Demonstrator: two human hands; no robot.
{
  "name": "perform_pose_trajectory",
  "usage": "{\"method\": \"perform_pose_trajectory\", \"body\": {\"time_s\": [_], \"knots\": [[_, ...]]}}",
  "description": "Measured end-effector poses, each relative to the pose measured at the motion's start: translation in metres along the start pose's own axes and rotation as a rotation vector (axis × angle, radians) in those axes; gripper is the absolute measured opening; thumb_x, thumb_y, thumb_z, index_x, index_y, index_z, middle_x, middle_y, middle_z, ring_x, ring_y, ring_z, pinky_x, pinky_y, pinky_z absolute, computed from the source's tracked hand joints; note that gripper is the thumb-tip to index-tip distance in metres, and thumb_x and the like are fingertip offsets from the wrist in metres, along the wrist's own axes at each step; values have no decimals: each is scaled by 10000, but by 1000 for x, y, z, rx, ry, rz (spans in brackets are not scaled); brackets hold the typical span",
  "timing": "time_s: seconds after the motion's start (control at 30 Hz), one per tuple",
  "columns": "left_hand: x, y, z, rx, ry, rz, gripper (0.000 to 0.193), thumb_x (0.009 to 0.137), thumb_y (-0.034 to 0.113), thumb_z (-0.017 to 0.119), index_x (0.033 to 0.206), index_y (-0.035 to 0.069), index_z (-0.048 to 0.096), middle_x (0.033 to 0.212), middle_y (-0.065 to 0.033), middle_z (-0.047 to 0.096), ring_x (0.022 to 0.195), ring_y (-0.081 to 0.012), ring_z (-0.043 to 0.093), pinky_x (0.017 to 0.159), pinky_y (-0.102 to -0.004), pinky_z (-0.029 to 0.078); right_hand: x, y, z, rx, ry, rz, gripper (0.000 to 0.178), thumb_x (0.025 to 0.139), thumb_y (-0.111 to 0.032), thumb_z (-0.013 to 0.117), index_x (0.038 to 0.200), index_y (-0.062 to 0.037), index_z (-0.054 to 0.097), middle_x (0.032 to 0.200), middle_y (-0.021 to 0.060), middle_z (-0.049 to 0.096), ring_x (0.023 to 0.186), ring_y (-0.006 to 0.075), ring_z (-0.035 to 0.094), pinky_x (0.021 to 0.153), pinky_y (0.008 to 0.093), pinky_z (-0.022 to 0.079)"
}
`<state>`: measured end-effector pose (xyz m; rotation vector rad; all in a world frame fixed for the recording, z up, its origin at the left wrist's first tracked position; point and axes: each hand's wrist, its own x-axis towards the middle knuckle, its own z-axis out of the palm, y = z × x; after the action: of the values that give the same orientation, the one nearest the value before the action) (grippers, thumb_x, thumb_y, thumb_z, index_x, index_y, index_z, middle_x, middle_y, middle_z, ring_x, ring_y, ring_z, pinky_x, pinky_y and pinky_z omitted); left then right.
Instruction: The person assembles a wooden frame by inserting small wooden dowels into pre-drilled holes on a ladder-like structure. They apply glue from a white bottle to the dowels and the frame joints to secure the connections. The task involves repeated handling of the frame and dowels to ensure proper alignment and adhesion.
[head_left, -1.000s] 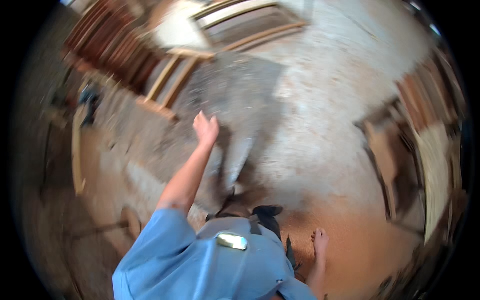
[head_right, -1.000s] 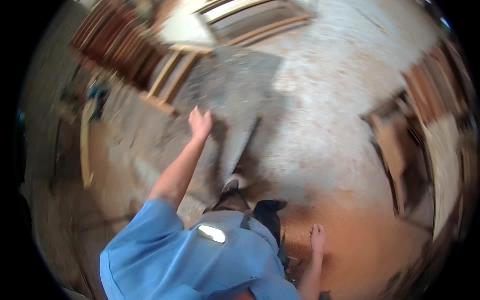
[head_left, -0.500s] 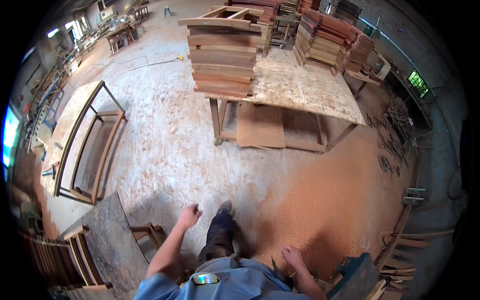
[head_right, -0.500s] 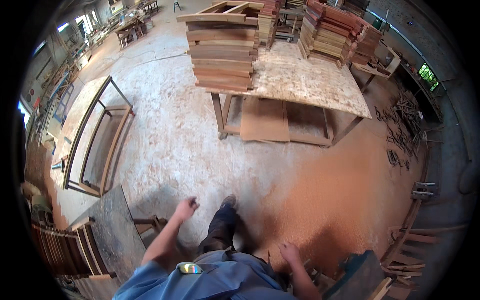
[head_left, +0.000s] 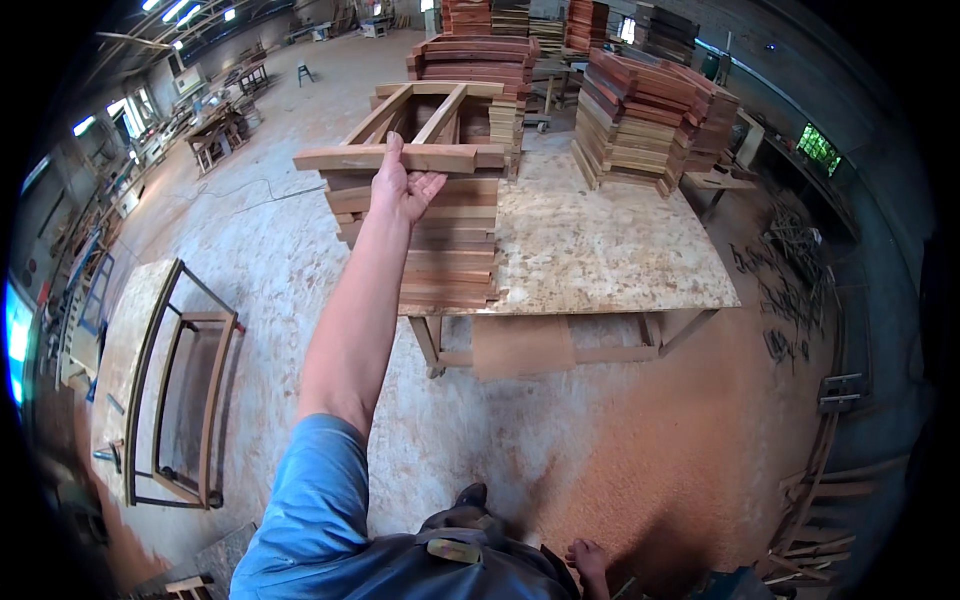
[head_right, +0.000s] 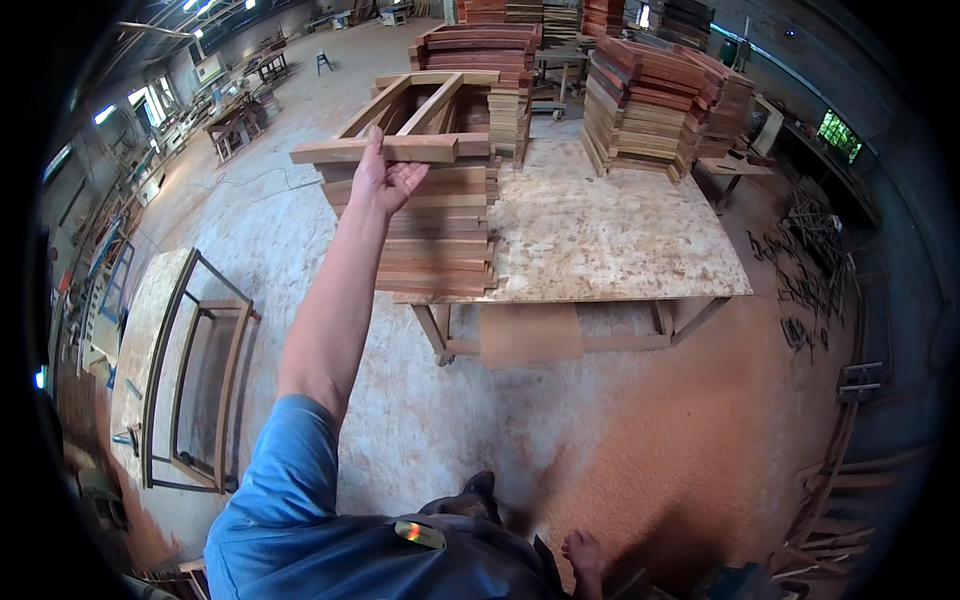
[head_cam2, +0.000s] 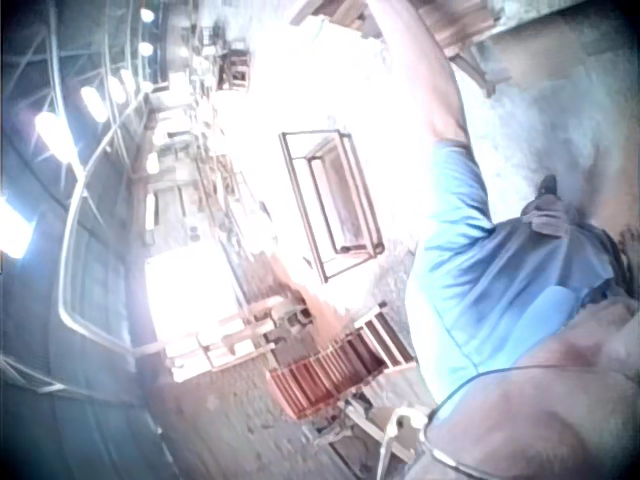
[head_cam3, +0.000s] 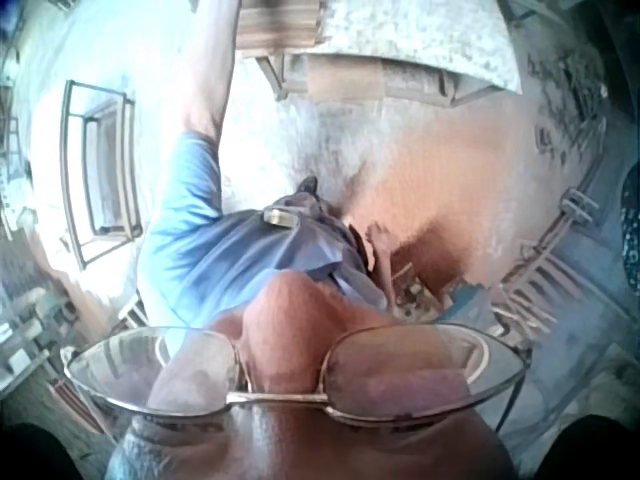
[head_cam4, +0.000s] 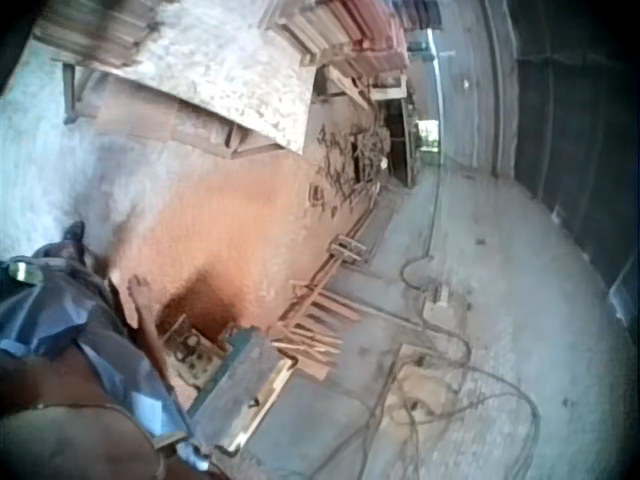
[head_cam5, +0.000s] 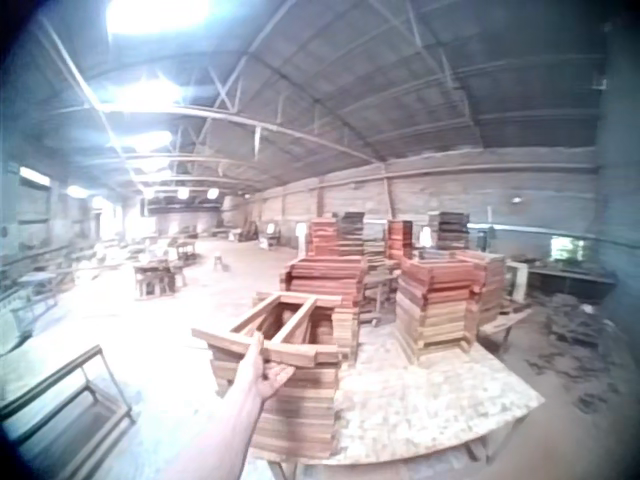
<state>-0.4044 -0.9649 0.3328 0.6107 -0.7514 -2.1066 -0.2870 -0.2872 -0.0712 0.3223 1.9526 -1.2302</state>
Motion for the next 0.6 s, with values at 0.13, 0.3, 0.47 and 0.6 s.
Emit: {"method": "perform_pose_trajectory", "body": {"time_s": [0.13, 0.3, 0.47, 0.6], "knots": [[29, -16, 8, 29, -13, 49, 470, 913, 407, 642, 1194, 61, 491, 1121, -176, 585, 953, -324, 641, 744, -454, 579, -1, -4, 3, -6, 53, 22, 239, 960, -212, 538, 1049, -2, 610, 829, 107, 652, 636, 195, 650, 544, 325, 549], [32, -10, 3, -42, 68, 87, 302, 900, 165, 621, 1146, 20, 522, 1059, -170, 579, 889, -304, 645, 741, -468, 583, -10, 2, -3, 87, 119, 75, 231, 960, -195, 535, 1052, 2, 613, 829, 110, 654, 645, 204, 657, 549, 330, 553], [-37, -35, -17, -57, -229, 118, 286, 899, 165, 602, 1098, -26, 526, 1050, -181, 587, 922, -294, 635, 768, -396, 570, -9, 34, -20, 92, 145, -2, 200, 963, -174, 529, 998, -3, 627, 792, 97, 649, 649, 191, 650, 552, 317, 541], [-134, -88, -32, -59, -671, -130, 469, 900, 183, 568, 1292, -43, 444, 1236, -222, 556, 1138, -374, 578, 1001, -484, 479, -23, 34, -66, 113, 328, -327, 211, 966, -167, 540, 820, -39, 622, 688, 35, 606, 607, 123, 580, 538, 281, 487]]}}
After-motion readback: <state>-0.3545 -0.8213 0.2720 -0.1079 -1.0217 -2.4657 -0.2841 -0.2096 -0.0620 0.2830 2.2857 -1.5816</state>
